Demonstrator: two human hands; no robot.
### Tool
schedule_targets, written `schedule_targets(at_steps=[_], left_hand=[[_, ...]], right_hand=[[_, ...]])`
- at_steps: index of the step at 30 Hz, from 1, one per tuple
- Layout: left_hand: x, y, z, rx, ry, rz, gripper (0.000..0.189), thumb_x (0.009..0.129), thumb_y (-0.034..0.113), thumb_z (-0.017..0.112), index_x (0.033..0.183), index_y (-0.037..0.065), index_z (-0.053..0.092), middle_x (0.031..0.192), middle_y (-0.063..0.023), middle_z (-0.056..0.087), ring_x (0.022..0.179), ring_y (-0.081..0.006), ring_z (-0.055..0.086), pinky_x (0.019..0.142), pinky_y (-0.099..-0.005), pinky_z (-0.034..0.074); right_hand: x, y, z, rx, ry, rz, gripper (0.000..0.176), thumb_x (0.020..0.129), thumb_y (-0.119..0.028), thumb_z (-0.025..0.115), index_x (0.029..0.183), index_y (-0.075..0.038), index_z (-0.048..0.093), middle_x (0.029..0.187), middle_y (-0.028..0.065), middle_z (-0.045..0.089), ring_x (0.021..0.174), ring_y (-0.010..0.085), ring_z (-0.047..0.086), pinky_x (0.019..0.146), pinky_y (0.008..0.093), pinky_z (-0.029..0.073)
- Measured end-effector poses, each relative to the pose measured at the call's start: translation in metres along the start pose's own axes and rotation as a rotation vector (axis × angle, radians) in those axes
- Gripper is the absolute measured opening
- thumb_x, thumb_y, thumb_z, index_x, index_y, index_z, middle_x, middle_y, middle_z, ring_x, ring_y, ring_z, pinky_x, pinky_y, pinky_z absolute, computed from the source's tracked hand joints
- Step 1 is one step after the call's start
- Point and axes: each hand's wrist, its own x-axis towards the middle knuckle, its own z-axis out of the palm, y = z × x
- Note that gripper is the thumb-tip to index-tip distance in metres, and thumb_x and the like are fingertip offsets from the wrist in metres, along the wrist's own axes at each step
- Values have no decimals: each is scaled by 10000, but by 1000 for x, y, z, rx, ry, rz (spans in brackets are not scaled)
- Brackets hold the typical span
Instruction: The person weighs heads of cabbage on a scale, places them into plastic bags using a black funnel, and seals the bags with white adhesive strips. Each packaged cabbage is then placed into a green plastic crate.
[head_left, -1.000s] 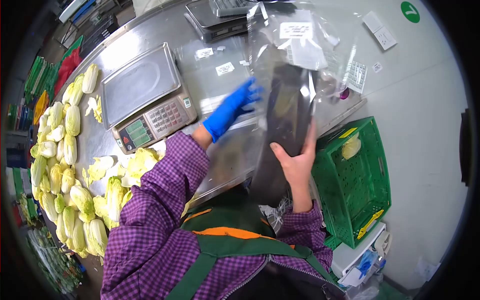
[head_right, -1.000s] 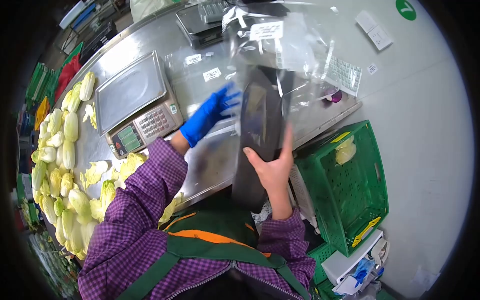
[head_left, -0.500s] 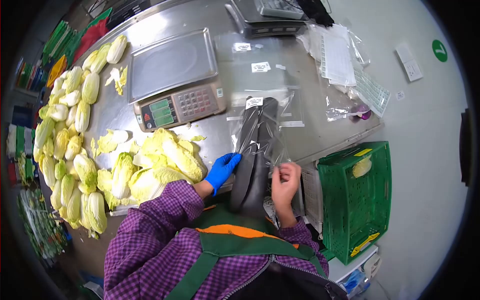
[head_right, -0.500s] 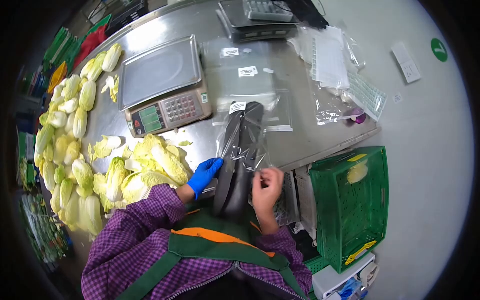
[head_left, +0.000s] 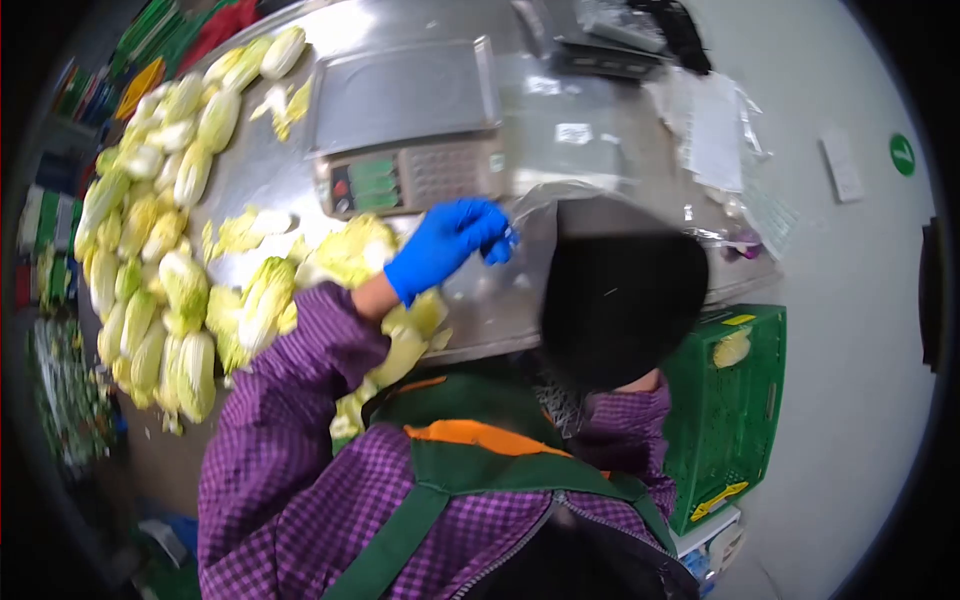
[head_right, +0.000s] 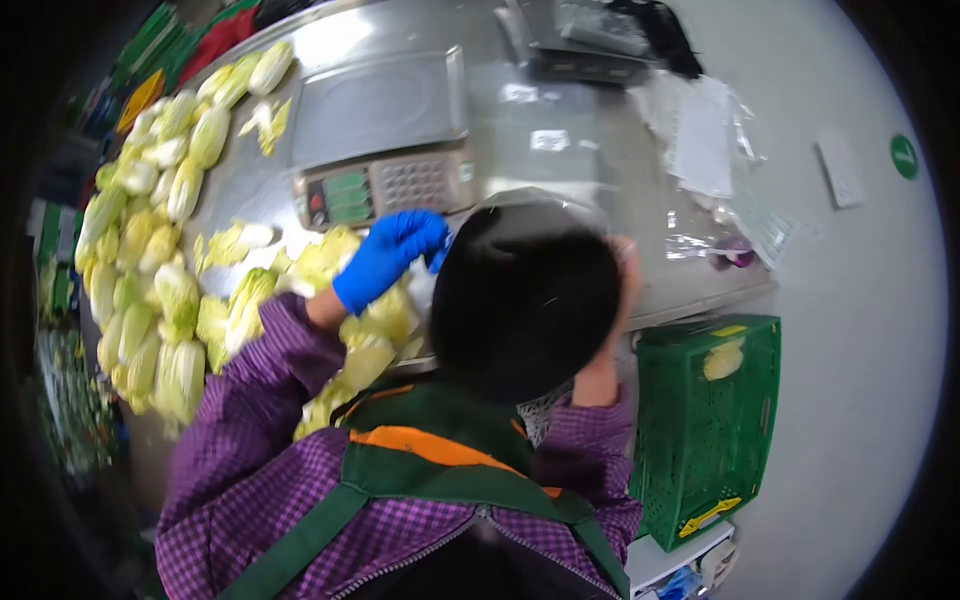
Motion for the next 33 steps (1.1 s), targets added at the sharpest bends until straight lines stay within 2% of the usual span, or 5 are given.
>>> schedule_targets(at_steps=[8,16,26,30,33], left_hand=[[-132,-46,-61,1250,-176,8,777,738,305,697,1410,150,339,1444,-161,304,1284,-409,324,1045,-481,284],[-189,-24,-93,709,-376,-100,862,710,189,667,1448,101,230,1487,-171,216,1347,-374,245,1089,-458,243],[-119,-68,-115,1150,3,-49,235,734,301,651,669,86,583,751,-112,615,674,-325,595,598,-404,465],[-88,-77,-163,1528,4,162,493,664,388,740,1068,128,627,1209,-150,532,1114,-354,494,826,-462,454],[-93,-95,-156,1599,0,-99,1081,530,446,819,1421,192,263,1431,-169,284,1244,-429,355,925,-528,405]], right_hand=[[-15,5,0,-373,-46,-116,321,944,-182,426,1163,34,518,1150,127,557,943,191,580,854,274,476],[-54,2,20,-349,65,-249,332,944,-183,426,1178,40,508,1153,130,558,948,194,581,851,278,479],[-55,3,32,-328,93,-316,348,944,-184,426,1196,46,494,1156,134,559,954,197,582,847,282,482],[-57,6,38,-326,81,-329,354,944,-184,426,1203,49,489,1157,136,559,956,199,582,846,284,484],[-55,6,39,-323,75,-339,359,944,-185,426,1209,51,485,1158,137,559,958,200,583,845,286,485]])
